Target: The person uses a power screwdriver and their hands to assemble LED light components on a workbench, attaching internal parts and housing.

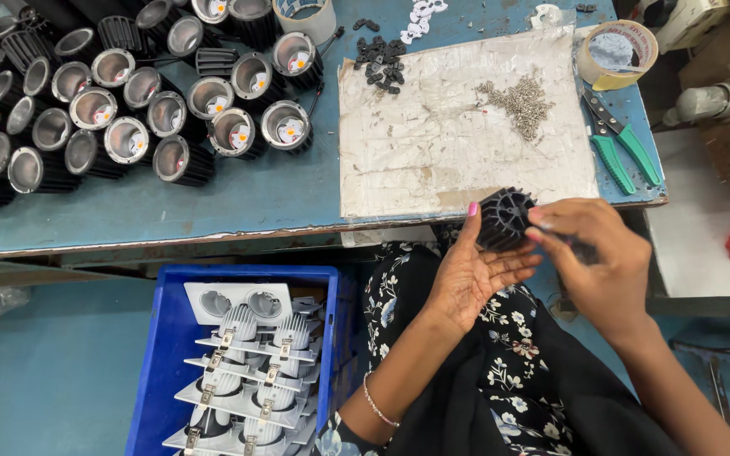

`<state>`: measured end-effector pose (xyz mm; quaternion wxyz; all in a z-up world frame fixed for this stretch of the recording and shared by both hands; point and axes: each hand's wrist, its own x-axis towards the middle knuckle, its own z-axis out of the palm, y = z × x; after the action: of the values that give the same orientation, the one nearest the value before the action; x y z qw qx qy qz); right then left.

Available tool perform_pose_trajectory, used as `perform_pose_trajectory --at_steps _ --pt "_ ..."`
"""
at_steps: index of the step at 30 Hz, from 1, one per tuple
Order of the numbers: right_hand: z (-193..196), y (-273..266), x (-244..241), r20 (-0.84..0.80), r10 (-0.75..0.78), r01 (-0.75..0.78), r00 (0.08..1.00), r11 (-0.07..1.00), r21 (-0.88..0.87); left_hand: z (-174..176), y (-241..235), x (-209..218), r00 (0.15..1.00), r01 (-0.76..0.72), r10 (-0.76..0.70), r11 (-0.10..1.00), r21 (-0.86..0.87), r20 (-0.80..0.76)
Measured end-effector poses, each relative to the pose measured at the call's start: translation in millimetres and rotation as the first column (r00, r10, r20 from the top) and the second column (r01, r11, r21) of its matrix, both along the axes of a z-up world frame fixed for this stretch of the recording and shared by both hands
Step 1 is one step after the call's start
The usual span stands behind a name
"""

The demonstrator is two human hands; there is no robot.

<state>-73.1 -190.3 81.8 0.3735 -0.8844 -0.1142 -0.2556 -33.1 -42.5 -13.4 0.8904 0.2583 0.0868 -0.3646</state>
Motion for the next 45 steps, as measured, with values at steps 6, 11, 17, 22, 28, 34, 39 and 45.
perform_pose_trajectory --at_steps 6,11,17,22,28,34,39,45 --pt "-11.7 2.7 6.9 -0.183 -0.014 0.09 0.983 0.907 0.412 1.3 -2.3 -2.2 0.998 -0.051 0.05 0.998 0.043 0.033" --pt "-16.3 21.0 -3.5 0.03 -0.069 0.068 0.997 0.997 0.033 -10.0 -7.6 -0.5 0.993 -0.098 0.093 0.993 -0.069 -0.075" --pt "-20.0 15.4 8.0 -0.014 0.114 -0.114 0.993 0.993 -0.007 -13.0 -7.1 -1.8 1.0 -0.011 0.006 0.984 -0.175 -0.029" --pt "-28.5 3.0 28.8 -0.07 0.212 -0.197 0.975 0.964 0.18 3.6 -0.9 19.0 0.97 -0.046 0.018 0.993 0.111 0.241" --pt "-45.5 2.0 82.6 0.114 0.191 -0.206 0.975 0.969 0.136 33.6 27.5 65.7 0.667 -0.612 -0.331 0.269 0.744 0.668" --pt "-57.3 9.5 101.4 0.06 0.143 -0.146 0.988 0.988 0.052 36.6 39.6 90.0 0.129 -0.74 -0.325 0.597 0.31 0.937" --pt "-49.9 4.2 104.9 0.028 0.169 -0.17 0.985 0.982 0.081 29.5 35.3 100.8 0.2 -0.743 -0.31 0.571 0.35 0.929" --pt "-41.0 5.5 96.4 -0.016 0.175 -0.172 0.984 0.978 0.116 31.6 32.8 93.2 0.231 -0.771 -0.354 0.502 0.393 0.906"
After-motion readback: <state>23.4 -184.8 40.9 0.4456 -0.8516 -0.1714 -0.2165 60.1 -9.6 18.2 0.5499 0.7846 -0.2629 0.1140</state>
